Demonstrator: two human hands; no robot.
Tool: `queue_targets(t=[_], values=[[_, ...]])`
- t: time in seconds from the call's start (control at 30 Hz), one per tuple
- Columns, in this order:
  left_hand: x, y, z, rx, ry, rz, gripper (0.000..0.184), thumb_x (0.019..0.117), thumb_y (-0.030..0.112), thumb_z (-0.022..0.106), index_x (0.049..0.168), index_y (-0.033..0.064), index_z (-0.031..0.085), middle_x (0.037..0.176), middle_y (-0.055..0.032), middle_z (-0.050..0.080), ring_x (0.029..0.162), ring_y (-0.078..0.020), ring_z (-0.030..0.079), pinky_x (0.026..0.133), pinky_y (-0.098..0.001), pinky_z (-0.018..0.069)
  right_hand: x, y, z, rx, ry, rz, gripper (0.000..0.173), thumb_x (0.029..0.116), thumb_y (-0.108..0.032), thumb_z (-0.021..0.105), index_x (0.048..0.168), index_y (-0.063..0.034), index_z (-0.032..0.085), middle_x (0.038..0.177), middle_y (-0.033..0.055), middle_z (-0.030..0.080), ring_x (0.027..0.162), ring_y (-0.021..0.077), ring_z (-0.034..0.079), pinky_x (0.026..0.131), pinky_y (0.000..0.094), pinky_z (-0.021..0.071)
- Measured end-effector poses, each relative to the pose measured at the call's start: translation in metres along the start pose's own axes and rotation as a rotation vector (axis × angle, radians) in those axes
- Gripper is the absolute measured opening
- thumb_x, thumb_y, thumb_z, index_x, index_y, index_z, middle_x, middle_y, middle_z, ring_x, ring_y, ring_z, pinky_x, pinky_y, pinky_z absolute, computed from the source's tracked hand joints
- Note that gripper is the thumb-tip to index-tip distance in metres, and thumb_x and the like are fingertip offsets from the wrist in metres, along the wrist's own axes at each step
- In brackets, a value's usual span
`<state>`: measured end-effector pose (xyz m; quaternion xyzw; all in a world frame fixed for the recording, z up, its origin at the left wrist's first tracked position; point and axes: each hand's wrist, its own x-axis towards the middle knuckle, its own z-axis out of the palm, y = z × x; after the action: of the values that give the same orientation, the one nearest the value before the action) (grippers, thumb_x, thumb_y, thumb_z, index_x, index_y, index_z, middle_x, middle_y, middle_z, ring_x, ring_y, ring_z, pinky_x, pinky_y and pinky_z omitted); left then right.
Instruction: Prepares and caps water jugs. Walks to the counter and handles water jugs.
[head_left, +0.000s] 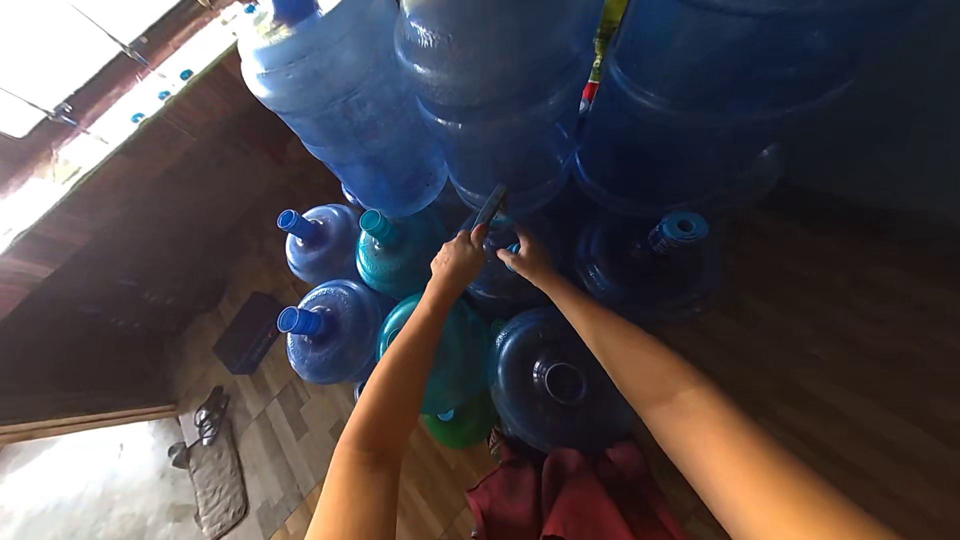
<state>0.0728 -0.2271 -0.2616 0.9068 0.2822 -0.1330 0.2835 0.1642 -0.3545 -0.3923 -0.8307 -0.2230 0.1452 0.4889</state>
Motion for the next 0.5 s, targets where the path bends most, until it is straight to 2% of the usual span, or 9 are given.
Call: queue_targets(t=[0.03, 0.1, 0.2, 0.27, 0.33, 0.5], values=[[-0.002, -0.007, 0.006, -0.055, 0.024, 0.024, 0.074, 0.1083, 0.059, 0.016, 0.129, 0.0032, 0.061, 0.118, -0.0293, 0.066, 0.113, -0.0483, 0.063, 0.087, -0.0706, 0.0480, -0.001, -0.001, -0.002, 0.046, 0.045, -0.001, 0.070, 0.0936, -0.021, 0.069, 0.153, 0.0007, 0.041, 0.147, 0.0291, 0.051, 0.134, 0.0435, 0.052, 0.109, 0.0598, 0.0432], [-0.003, -0.021, 0.020, -0.187, 0.034, 0.032, 0.075, 0.1071, 0.062, 0.017, 0.128, 0.0047, 0.061, 0.107, -0.0287, 0.066, 0.099, -0.0464, 0.066, 0.082, -0.0666, 0.0511, -0.007, -0.010, -0.011, 0.055, 0.126, -0.032, 0.065, 0.0957, -0.021, 0.067, 0.152, 0.0007, 0.043, 0.147, 0.0294, 0.050, 0.131, 0.0446, 0.054, 0.105, 0.0604, 0.0458], [0.010, -0.036, 0.044, -0.412, 0.051, 0.034, 0.071, 0.1092, 0.057, 0.017, 0.130, 0.0047, 0.059, 0.084, -0.0196, 0.062, 0.071, -0.0332, 0.062, 0.072, -0.0521, 0.0540, -0.008, -0.030, -0.024, -0.084, 0.133, -0.171, 0.054, 0.0967, -0.018, 0.066, 0.146, -0.0010, 0.052, 0.149, 0.0276, 0.050, 0.126, 0.0444, 0.059, 0.097, 0.0600, 0.0520], [0.008, -0.038, 0.051, -0.555, 0.110, 0.020, 0.068, 0.1104, 0.054, 0.017, 0.132, 0.0050, 0.058, 0.080, -0.0154, 0.060, 0.065, -0.0275, 0.059, 0.069, -0.0462, 0.0544, -0.003, -0.041, -0.027, -0.195, 0.036, -0.191, 0.053, 0.0979, -0.021, 0.065, 0.148, -0.0064, 0.053, 0.152, 0.0252, 0.047, 0.128, 0.0430, 0.059, 0.098, 0.0595, 0.0513], [-0.003, -0.036, 0.050, -0.681, 0.192, 0.018, 0.064, 0.1122, 0.047, 0.018, 0.132, 0.0021, 0.058, 0.076, -0.0114, 0.059, 0.061, -0.0217, 0.058, 0.065, -0.0400, 0.0542, 0.006, -0.049, -0.029, -0.285, -0.042, -0.196, 0.052, 0.0981, -0.023, 0.065, 0.148, -0.0108, 0.054, 0.153, 0.0232, 0.047, 0.124, 0.0433, 0.060, 0.095, 0.0611, 0.0520], [-0.059, -0.052, 0.058, -0.857, 0.249, 0.088, 0.057, 0.1140, 0.034, 0.019, 0.129, -0.0063, 0.057, 0.067, -0.0037, 0.058, 0.053, -0.0115, 0.056, 0.054, -0.0286, 0.0523, 0.019, -0.052, -0.028, -0.342, -0.041, -0.235, 0.042, 0.0958, -0.021, 0.068, 0.136, -0.0097, 0.065, 0.143, 0.0219, 0.056, 0.114, 0.0408, 0.066, 0.089, 0.0598, 0.0549]])
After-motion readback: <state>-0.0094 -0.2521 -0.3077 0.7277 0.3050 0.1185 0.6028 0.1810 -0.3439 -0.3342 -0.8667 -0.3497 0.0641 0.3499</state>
